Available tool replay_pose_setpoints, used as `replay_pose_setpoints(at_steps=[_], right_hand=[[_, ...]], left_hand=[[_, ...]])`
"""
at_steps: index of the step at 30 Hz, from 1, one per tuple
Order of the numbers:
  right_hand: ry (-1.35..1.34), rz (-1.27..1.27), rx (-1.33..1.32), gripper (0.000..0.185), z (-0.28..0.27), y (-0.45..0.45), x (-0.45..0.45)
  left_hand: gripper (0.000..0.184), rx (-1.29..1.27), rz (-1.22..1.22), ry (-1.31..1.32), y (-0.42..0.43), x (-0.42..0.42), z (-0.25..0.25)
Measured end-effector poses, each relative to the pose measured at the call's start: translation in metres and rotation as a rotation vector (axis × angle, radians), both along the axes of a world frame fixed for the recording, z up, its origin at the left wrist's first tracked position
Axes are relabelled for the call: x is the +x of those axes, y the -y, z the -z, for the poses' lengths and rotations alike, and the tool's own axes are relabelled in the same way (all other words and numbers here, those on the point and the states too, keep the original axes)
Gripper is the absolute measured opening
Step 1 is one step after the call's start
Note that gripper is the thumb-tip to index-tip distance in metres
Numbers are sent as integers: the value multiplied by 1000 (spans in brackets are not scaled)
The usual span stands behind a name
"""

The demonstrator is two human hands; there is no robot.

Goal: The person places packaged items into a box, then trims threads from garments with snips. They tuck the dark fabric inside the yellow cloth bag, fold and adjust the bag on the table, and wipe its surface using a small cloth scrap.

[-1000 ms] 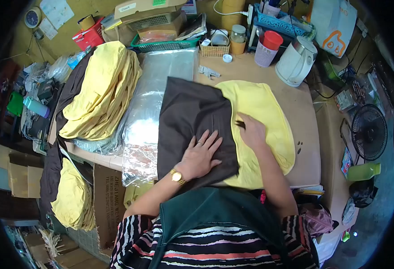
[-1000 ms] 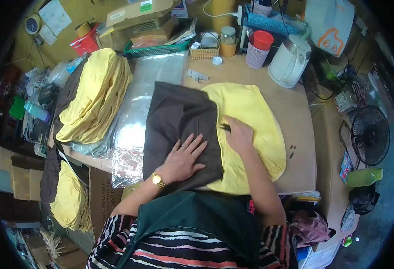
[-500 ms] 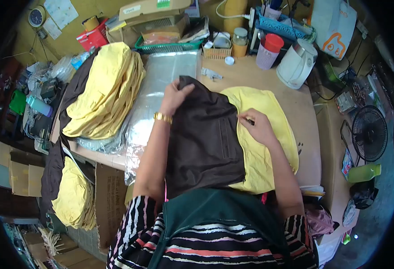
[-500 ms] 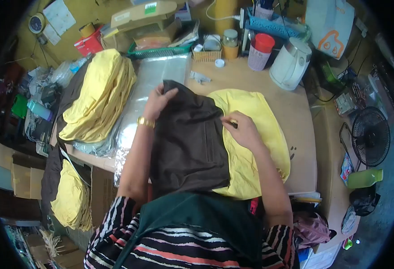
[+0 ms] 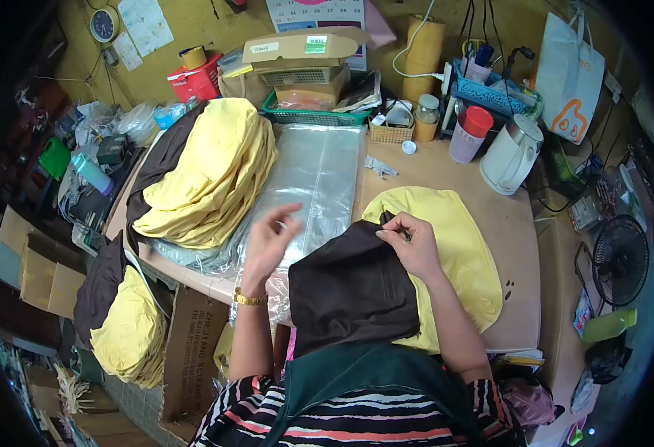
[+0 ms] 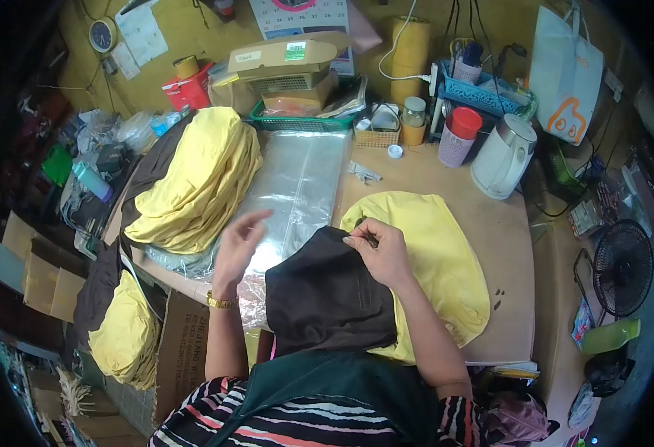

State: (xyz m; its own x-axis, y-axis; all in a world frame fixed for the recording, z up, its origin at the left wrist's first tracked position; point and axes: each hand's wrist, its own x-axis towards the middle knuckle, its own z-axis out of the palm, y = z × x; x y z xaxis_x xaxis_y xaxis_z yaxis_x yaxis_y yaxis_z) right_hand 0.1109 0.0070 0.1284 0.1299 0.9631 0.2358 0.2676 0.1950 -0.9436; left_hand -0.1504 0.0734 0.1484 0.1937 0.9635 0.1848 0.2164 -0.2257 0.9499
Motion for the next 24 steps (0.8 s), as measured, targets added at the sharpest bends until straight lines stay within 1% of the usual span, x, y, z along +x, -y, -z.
replay_pose_setpoints(at_steps=[1, 2, 3, 4, 5, 7, 8, 9, 11, 12, 14, 15, 17, 19, 21, 22, 23, 24], right_hand=[[-1, -3, -3, 16, 1, 1, -3], [62, -5, 54, 16, 1, 0, -5], [124, -9, 110, 16, 2, 1, -8], [121, -15, 105, 16, -2, 3, -12], [171, -3, 97, 12, -11, 6, -16], [222, 11, 88, 9, -17, 9, -18], [225, 15, 83, 9, -17, 10, -16], [229, 20, 79, 10, -18, 12, -15], [217, 7, 104, 10, -21, 13, -15], [204, -12, 127, 11, -23, 15, -16], [163, -14, 69, 14, -38, 18, -21], [121, -17, 15, 18, -43, 18, -23], [171, -53, -16, 18, -42, 10, -23], [220, -89, -45, 17, -38, 8, -26], [367, -27, 232, 10, -33, 6, -31], [367, -28, 229, 10, -32, 6, -34], [279, -21, 217, 8, -31, 5, -37], [189, -13, 205, 6, -30, 5, -40]], left_hand=[[32, 41, 108, -213, 7, 3, -9], [32, 37, 103, -214, 11, 12, -16], [30, 122, 167, -307, 14, 24, -21], [29, 207, 233, -401, 16, 34, -23], [29, 203, 230, -402, 12, 41, -16], [23, 250, 303, 0, 7, 54, -10], [16, -15, 257, 43, 12, 55, -9], [16, -16, 261, 43, 15, 54, -10], [21, -309, 223, 154, 20, 52, -10], [21, -311, 225, 153, 22, 53, -5], [34, -160, 259, 324, 26, 59, 7], [34, -164, 260, 323, 29, 61, 8], [47, 19, 223, 241, 35, 63, 8], [47, 27, 203, 188, 45, 62, -1], [47, 36, 178, 138, 49, 62, -6], [45, -34, 184, 146, 48, 62, -7], [44, -103, 189, 151, 48, 62, -8], [44, -105, 189, 148, 47, 60, -9]])
